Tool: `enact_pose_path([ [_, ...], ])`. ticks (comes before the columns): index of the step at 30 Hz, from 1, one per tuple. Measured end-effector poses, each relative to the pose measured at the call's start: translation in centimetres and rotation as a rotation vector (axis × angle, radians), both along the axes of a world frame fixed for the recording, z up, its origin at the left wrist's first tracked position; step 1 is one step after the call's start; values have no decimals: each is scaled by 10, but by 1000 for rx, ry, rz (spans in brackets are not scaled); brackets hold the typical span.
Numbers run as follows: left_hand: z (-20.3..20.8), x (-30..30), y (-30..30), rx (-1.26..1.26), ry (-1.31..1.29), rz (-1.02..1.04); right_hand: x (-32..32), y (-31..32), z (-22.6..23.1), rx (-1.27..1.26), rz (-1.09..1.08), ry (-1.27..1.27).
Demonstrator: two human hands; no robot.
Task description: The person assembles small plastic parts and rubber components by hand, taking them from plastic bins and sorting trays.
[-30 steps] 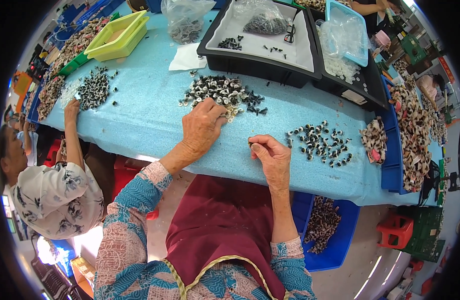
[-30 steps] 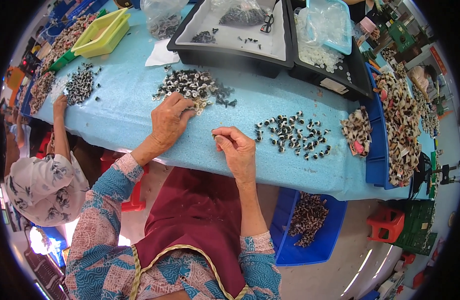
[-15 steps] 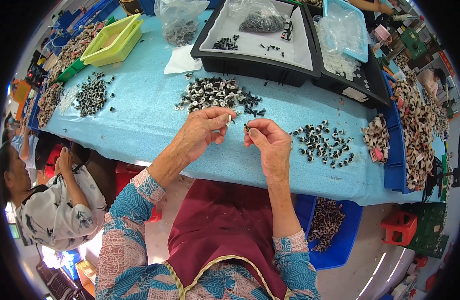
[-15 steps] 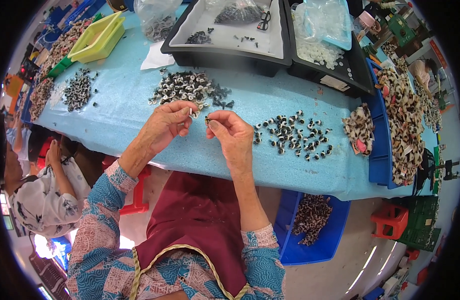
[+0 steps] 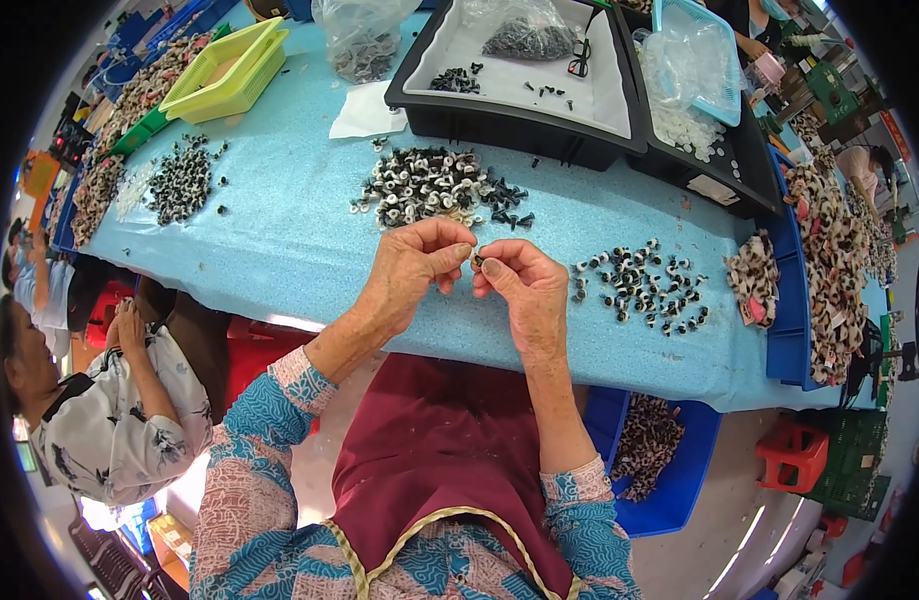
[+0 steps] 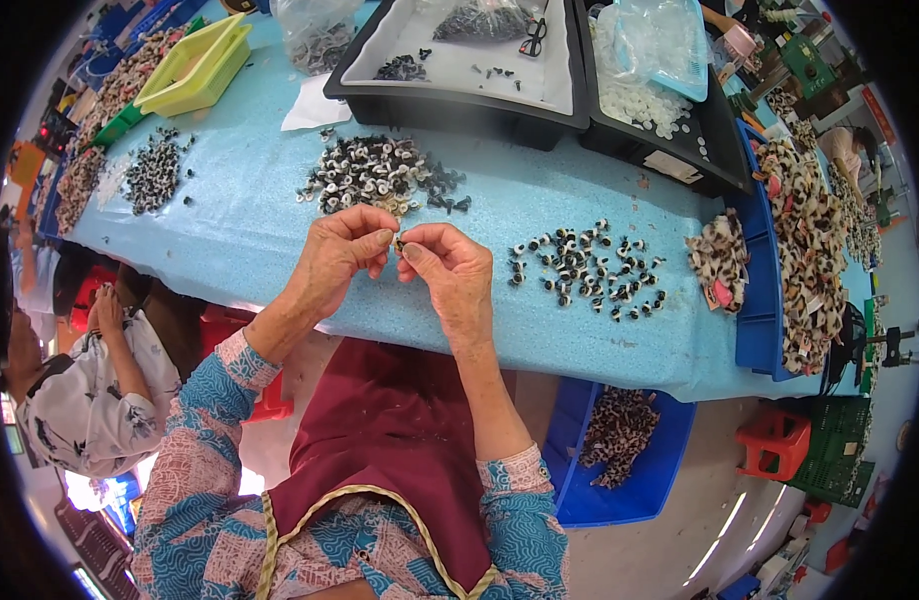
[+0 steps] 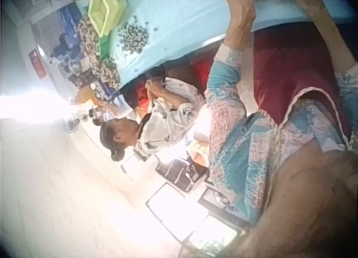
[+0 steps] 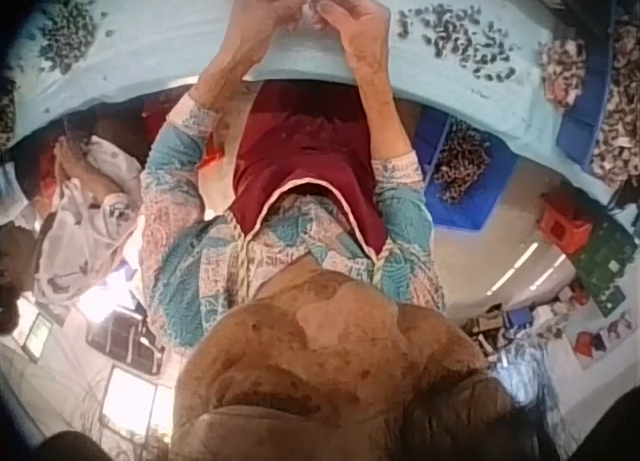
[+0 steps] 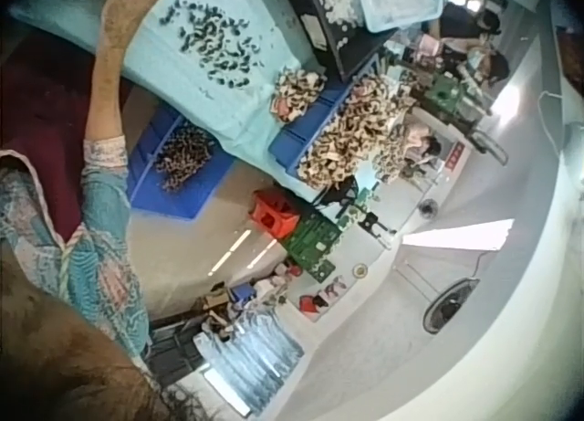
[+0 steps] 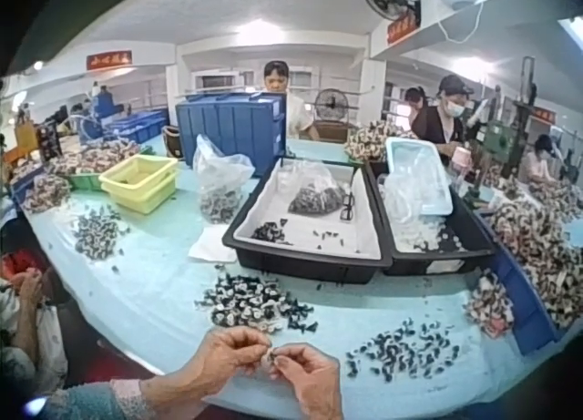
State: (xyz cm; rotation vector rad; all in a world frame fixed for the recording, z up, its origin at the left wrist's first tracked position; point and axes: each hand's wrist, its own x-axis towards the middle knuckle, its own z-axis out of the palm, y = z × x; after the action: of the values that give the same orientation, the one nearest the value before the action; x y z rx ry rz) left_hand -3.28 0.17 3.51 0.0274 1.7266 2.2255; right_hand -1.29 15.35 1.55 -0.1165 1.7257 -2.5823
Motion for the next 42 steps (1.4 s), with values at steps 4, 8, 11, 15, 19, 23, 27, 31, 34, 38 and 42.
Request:
enact_pose_path([
  [4, 0, 8, 3, -90, 139, 6, 4, -2, -4, -221, 5, -94],
  [8, 2, 14, 0, -16, 99, -2, 9, -3, -3, -333, 60, -131],
  [11, 3, 14, -5, 70, -40, -40, 11, -1, -1, -276, 78, -124],
  [15, 2, 15, -8, 66, -82, -60, 14, -4, 1, -183, 55, -76],
  [19, 2, 19, -1, 121, -34, -18, 15, -4, -2, -329, 46, -141],
  [23, 0, 21, -3, 90, 38, -22, 16, -5, -2, -450, 89, -251],
  [27, -6, 19, -6, 53, 51, -28, 18, -6, -4, -449, 108, -267],
  [31, -4, 23, -6, 98, -69, -10, 19, -10, -1, -69, -15, -73],
  [34, -6, 22, -7, 158, -161, -8, 20, -12, 2, 93, -68, 13],
  [38, -10, 22, -4, 280, -285, -32, 19, -12, 1, 383, -117, 222],
  [42, -9, 22, -4, 216, -338, -57, 17, -5, -4, 608, -166, 392],
])
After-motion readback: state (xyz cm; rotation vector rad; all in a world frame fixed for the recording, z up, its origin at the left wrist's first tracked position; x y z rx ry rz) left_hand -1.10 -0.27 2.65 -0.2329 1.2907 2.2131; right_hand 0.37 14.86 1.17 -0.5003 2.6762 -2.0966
